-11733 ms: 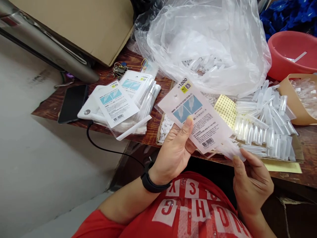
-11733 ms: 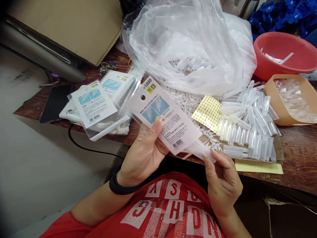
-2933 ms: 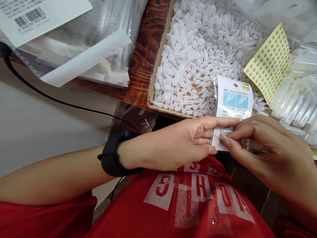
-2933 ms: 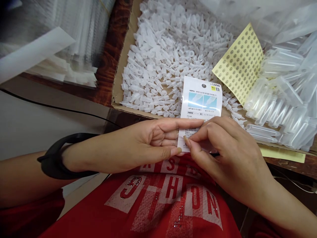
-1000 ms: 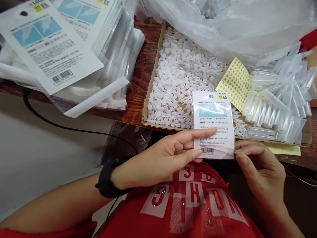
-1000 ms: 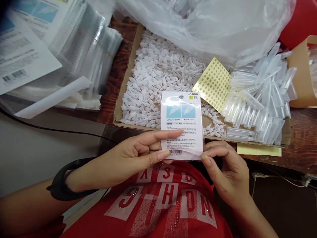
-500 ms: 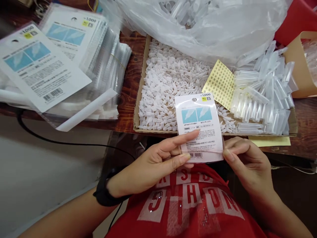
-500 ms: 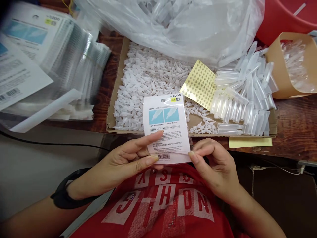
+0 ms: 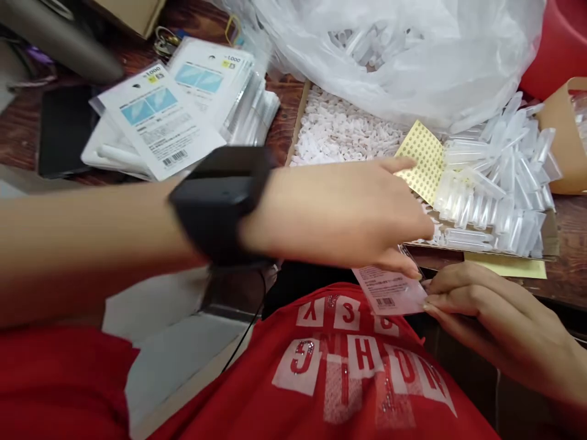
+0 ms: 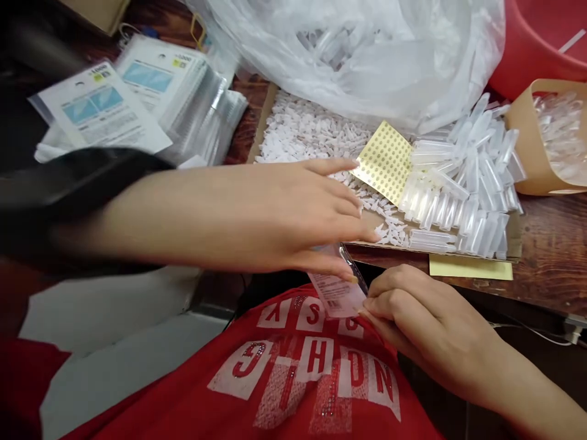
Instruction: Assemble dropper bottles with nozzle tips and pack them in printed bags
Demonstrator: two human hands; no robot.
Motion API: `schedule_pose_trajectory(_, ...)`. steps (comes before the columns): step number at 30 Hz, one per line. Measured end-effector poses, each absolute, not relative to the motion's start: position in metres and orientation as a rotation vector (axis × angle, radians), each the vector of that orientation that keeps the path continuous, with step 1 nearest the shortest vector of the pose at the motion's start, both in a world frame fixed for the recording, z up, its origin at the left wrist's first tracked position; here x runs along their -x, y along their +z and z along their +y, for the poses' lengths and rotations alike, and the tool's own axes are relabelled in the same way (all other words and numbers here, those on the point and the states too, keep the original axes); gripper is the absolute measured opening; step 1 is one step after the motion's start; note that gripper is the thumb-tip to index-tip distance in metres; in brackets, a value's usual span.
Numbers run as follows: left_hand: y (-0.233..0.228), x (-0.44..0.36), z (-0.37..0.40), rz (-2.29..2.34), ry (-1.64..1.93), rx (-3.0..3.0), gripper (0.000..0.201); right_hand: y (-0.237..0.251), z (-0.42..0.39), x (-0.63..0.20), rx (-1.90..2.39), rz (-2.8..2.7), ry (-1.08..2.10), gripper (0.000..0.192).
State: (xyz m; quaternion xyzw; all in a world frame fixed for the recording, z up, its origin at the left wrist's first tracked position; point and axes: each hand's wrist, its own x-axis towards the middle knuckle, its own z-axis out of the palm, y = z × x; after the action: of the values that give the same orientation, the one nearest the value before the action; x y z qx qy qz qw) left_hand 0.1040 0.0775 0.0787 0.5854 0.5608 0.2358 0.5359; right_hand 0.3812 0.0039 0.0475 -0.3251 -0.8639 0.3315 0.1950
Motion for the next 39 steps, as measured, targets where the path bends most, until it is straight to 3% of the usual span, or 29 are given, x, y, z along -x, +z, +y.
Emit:
schedule_pose_trajectory(4,0.075,-0.121,0.068,1.231,0.494,-1.403,0.031,0.057,-0.002,-0.391,0.994,-2.380,0.993,0.008)
schedule_pose_trajectory(7,0.072,-0.131,0.076,0.985,0.150,-1.531,0.011,0.053,-0.004,-0.403,1.006,-2.375,1.020,0.008)
schedule_pose_trajectory(11,0.074,-0.144,0.091,0.669,-0.245,-1.570,0.032,0.047,-0.002,-0.407,1.012,-2.321,1.051,0.008)
schedule_pose_trajectory(25,0.080,-0.138,0.076,0.756,-0.294,-1.569,0.035,0.045,-0.001,-0.390,1.325,-1.866,1.432,0.016)
schedule_pose_trajectory(39,0.077,-0.132,0.072,0.779,-0.321,-1.550,0.040,0.043,-0.001,-0.388,1.432,-1.843,1.500,0.022)
